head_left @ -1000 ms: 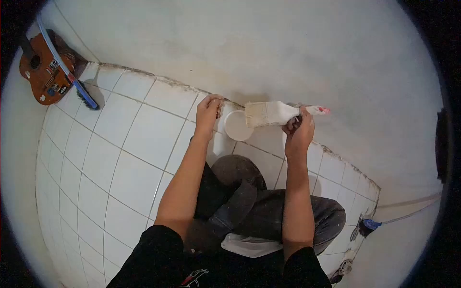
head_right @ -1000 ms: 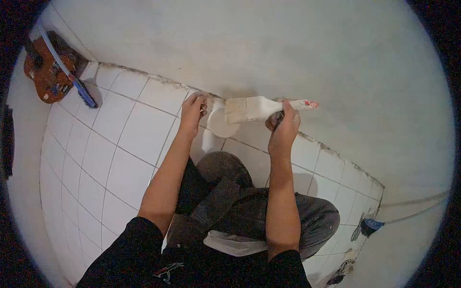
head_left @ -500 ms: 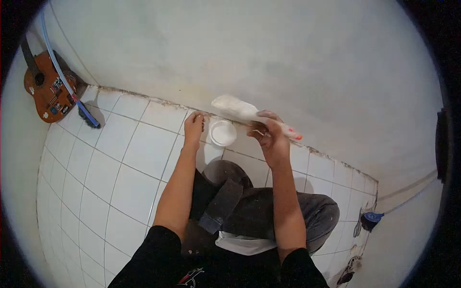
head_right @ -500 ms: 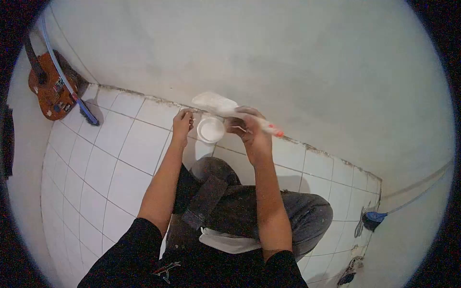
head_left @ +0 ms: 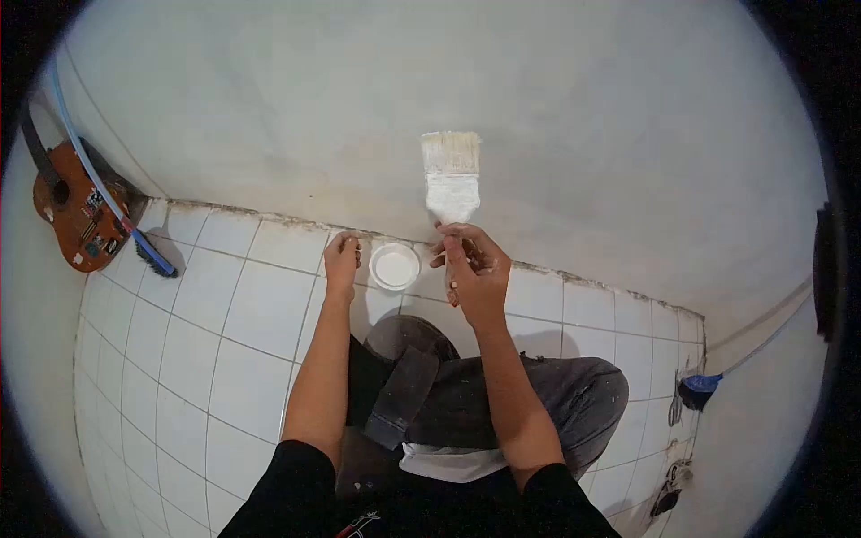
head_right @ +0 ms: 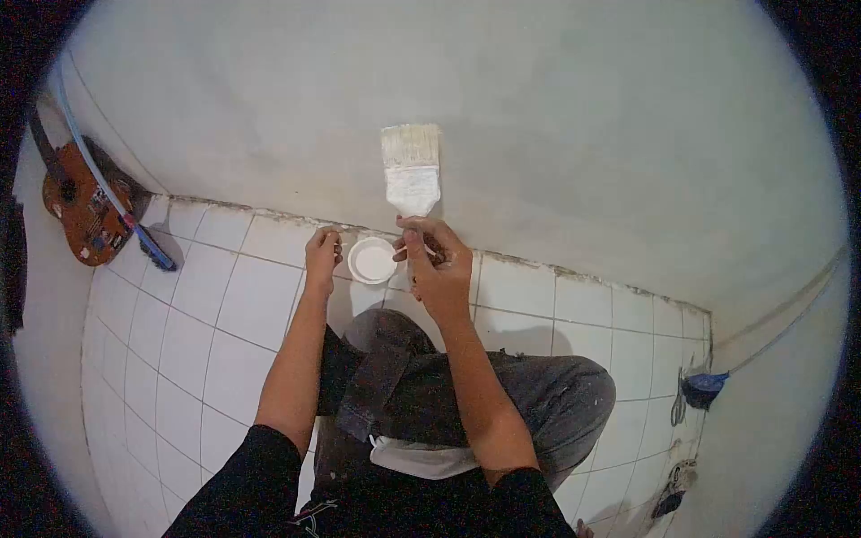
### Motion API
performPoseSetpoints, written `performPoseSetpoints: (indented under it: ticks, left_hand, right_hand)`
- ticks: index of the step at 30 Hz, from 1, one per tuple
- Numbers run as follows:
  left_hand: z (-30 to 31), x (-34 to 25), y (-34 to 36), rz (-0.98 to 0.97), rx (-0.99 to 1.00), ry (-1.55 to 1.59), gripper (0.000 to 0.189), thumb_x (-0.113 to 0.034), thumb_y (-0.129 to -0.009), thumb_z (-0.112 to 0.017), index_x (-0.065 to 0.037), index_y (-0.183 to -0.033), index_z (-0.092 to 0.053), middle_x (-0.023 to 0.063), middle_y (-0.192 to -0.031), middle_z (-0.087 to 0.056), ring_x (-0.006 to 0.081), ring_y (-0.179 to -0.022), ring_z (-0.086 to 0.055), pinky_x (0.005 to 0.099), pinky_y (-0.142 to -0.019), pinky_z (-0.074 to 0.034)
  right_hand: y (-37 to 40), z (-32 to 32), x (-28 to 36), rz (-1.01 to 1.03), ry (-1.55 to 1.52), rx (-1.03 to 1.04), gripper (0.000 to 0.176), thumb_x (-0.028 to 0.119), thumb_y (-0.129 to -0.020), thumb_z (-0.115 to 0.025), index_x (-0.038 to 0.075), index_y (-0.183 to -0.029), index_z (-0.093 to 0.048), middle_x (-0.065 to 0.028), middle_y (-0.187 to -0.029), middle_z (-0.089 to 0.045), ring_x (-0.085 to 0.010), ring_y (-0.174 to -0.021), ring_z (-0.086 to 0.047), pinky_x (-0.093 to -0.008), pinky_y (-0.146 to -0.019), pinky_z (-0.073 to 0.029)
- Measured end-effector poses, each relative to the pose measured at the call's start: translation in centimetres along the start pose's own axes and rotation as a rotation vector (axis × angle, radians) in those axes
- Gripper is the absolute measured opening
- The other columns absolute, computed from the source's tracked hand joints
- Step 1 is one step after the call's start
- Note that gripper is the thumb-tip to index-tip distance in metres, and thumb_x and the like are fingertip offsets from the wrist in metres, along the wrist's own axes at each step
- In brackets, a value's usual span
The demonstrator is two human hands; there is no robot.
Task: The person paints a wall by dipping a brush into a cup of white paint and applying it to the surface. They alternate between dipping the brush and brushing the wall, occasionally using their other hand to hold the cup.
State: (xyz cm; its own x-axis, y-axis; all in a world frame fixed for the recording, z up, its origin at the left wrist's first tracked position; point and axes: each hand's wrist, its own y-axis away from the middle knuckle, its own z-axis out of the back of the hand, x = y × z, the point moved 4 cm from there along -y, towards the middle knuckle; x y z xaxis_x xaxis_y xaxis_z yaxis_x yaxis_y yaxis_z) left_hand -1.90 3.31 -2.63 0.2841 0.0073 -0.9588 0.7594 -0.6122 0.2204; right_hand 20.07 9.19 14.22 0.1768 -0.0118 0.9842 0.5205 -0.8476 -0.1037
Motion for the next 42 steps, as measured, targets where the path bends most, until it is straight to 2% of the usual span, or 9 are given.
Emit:
performPoseSetpoints:
  ticks: [2, 5, 8, 15, 21, 29, 33, 37, 42]
  left_hand:
    - [-0.2, 0.0, 0.1, 0.015, 0.007, 0.008, 0.015, -0.012, -0.091, -0.051, -0.002, -0.097, -0.060, -0.0014, -0.072, -0.051, 0.0057, -0.059, -0.044, 0.0215, -0.052, -0.036]
    - [0.1, 0.5, -0.5, 0.024, 0.022, 0.019, 0.013, -0.013, -0.091, -0.052, -0.005, -0.096, -0.061, -0.0028, -0.072, -0.050, 0.0050, -0.060, -0.044, 0.0201, -0.053, -0.037]
    - [0.2, 1.0, -0.7, 0.023, 0.030, 0.019, 0.013, -0.014, -0.090, -0.053, -0.007, -0.097, -0.061, -0.0039, -0.072, -0.050, 0.0046, -0.061, -0.044, 0.0191, -0.054, -0.038]
    - [0.3, 0.7, -0.6, 0.016, 0.030, 0.027, 0.015, -0.015, -0.091, -0.053, -0.007, -0.099, -0.061, -0.0033, -0.074, -0.052, 0.0051, -0.062, -0.045, 0.0197, -0.054, -0.038]
    - [0.1, 0.6, -0.4, 0.011, 0.033, 0.029, 0.015, -0.013, -0.091, -0.051, -0.006, -0.098, -0.062, -0.0033, -0.073, -0.051, 0.0046, -0.060, -0.044, 0.0198, -0.052, -0.037]
    - [0.5, 1.3, -0.9, 0.020, 0.039, 0.040, 0.011, -0.015, -0.089, -0.054, -0.009, -0.096, -0.061, -0.0044, -0.072, -0.051, 0.0046, -0.061, -0.046, 0.0195, -0.052, -0.038]
    - [0.1, 1.1, -0.8, 0.023, 0.026, 0.074, 0.013, -0.015, -0.088, -0.054, -0.009, -0.098, -0.060, -0.0041, -0.071, -0.051, 0.0050, -0.060, -0.045, 0.0193, -0.052, -0.037]
    - [0.1, 0.7, -0.6, 0.032, 0.034, 0.041, 0.015, -0.015, -0.089, -0.054, -0.008, -0.100, -0.060, -0.0039, -0.073, -0.051, 0.0051, -0.059, -0.044, 0.0192, -0.052, -0.037]
    - [0.4, 1.0, -0.7, 0.046, 0.028, 0.029, 0.016, -0.015, -0.089, -0.053, -0.007, -0.101, -0.061, -0.0040, -0.073, -0.051, 0.0047, -0.059, -0.044, 0.0198, -0.051, -0.037]
  right_hand:
    - [-0.8, 0.2, -1.1, 0.201, -0.085, -0.023, 0.016, 0.011, -0.094, -0.056, 0.001, -0.104, -0.063, -0.0088, -0.077, -0.063, -0.0063, -0.055, -0.053, -0.0204, -0.039, -0.040]
    - [-1.3, -0.2, 0.0, 0.048, -0.065, -0.041, 0.017, 0.015, -0.095, -0.057, 0.002, -0.104, -0.063, -0.0060, -0.070, -0.060, -0.0040, -0.045, -0.044, -0.0188, -0.033, -0.031]
    - [-2.6, -1.0, -0.1, 0.021, -0.052, -0.082, 0.017, 0.017, -0.095, -0.057, 0.003, -0.102, -0.063, -0.0040, -0.067, -0.057, -0.0034, -0.041, -0.040, -0.0191, -0.033, -0.030]
    - [-2.2, -1.7, -2.8, -0.085, -0.075, -0.157, 0.016, 0.016, -0.095, -0.056, 0.003, -0.102, -0.063, -0.0027, -0.066, -0.056, -0.0036, -0.045, -0.043, -0.0200, -0.033, -0.030]
    - [-2.7, -2.1, -1.5, 0.135, -0.080, -0.122, 0.017, 0.016, -0.095, -0.055, 0.003, -0.104, -0.062, -0.0023, -0.066, -0.055, -0.0038, -0.046, -0.045, -0.0200, -0.033, -0.030]
    - [-2.6, -3.5, -5.2, -0.162, -0.273, -0.095, 0.028, 0.012, -0.096, -0.051, 0.005, -0.122, -0.053, -0.0059, -0.081, -0.054, -0.0091, -0.050, -0.050, -0.0210, -0.031, -0.040]
    - [-0.3, -3.3, -6.0, -0.293, -0.080, 0.016, 0.029, 0.012, -0.098, -0.044, 0.006, -0.125, -0.051, -0.0040, -0.081, -0.047, -0.0085, -0.051, -0.050, -0.0214, -0.031, -0.040]
    - [-0.2, -4.6, -3.5, 0.026, -0.148, -0.008, 0.023, 0.012, -0.098, -0.041, 0.004, -0.117, -0.051, 0.0009, -0.062, -0.042, -0.0047, -0.040, -0.038, -0.0202, -0.035, -0.034]
    - [-4.0, -3.9, -3.3, 0.027, -0.189, -0.007, 0.022, 0.012, -0.098, -0.041, 0.004, -0.115, -0.052, 0.0024, -0.060, -0.038, -0.0034, -0.040, -0.035, -0.0204, -0.032, -0.031]
